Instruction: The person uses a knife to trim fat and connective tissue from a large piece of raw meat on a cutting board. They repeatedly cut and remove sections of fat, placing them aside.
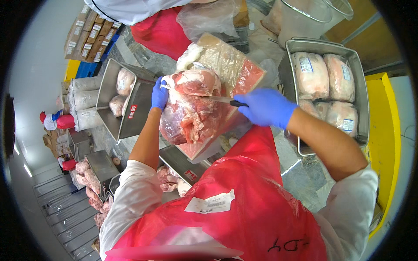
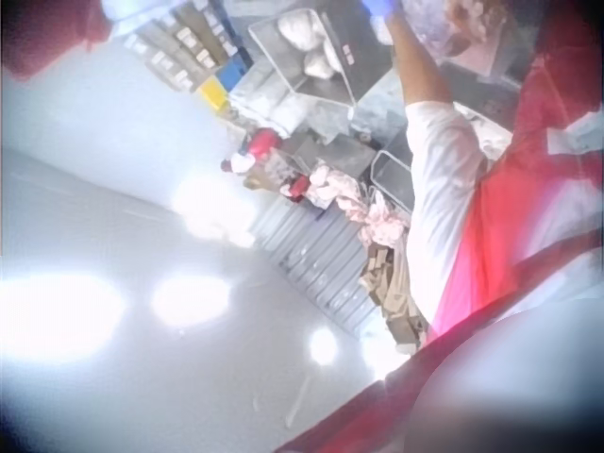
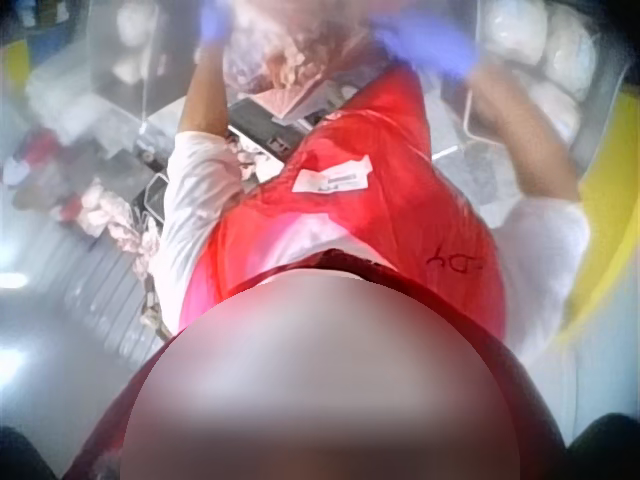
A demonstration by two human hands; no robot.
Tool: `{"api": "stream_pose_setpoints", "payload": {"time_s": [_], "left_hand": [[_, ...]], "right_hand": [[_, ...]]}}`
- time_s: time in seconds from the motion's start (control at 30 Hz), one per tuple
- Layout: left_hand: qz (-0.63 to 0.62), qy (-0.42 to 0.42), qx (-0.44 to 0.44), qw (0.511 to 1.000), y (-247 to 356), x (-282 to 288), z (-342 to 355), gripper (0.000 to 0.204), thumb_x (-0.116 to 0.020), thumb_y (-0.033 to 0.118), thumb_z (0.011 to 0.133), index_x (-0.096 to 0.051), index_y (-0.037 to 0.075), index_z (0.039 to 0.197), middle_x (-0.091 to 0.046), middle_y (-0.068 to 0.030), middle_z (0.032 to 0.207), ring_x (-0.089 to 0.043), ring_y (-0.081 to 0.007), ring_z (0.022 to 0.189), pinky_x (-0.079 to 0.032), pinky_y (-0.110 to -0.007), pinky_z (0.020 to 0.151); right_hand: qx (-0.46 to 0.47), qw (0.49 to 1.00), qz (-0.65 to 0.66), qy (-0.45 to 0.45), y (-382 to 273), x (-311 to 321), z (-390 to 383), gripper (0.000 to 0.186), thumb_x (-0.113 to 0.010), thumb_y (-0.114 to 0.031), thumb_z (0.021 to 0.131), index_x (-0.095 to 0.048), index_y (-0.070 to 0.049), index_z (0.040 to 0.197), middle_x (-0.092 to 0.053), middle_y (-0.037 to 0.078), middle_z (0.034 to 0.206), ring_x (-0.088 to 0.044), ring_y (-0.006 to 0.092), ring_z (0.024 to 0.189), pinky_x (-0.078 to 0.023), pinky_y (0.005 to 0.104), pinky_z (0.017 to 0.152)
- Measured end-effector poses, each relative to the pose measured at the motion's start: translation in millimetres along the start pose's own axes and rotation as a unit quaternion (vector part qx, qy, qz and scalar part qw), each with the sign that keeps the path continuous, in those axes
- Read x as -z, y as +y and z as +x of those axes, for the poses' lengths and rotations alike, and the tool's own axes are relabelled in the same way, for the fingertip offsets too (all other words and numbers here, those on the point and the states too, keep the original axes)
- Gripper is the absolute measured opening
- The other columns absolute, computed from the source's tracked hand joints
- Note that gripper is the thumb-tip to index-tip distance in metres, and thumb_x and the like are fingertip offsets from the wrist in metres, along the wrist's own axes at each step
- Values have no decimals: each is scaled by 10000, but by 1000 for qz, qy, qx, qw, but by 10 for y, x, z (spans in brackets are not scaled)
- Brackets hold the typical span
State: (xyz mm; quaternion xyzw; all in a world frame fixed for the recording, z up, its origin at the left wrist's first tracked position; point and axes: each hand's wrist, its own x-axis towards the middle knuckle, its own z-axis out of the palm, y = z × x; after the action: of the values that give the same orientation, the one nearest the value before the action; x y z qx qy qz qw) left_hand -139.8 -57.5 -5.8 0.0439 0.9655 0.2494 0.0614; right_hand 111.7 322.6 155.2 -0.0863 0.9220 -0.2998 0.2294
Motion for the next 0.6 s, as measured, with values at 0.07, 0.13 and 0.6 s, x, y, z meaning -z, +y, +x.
{"api": "stream_pose_setpoints", "payload": {"time_s": [0.07, 0.13, 0.6], "left_hand": [[8, 1, 17, 1000, -35, 12, -52, 559, -430, 482, 1042, -543, 153, 1479, -615, -330, 1317, -576, -520, 1236, -465, -542, 1049], [17, -15, 47, 999, -70, 19, -84, 548, -433, 466, 1040, -546, 151, 1475, -620, -328, 1317, -581, -520, 1232, -471, -542, 1042], [-59, 4, 98, 993, -54, 118, -127, 569, -428, 485, 1059, -524, 116, 1482, -589, -336, 1373, -555, -510, 1290, -449, -521, 1090]], "right_hand": [[-6, 996, 43, -74, -53, 241, 168, 434, -576, -335, 997, -583, -157, 1392, -719, 236, 972, -693, 435, 929, -545, 548, 810], [-20, 997, 55, 40, -57, -187, 72, 423, -586, -320, 996, -589, -157, 1387, -720, 233, 988, -690, 449, 895, -546, 552, 800], [82, 918, -107, 372, 1196, -2011, 445, 578, -734, -327, 923, -586, -222, 1472, -511, 76, 754, -570, 272, 522, -490, 419, 491]]}}
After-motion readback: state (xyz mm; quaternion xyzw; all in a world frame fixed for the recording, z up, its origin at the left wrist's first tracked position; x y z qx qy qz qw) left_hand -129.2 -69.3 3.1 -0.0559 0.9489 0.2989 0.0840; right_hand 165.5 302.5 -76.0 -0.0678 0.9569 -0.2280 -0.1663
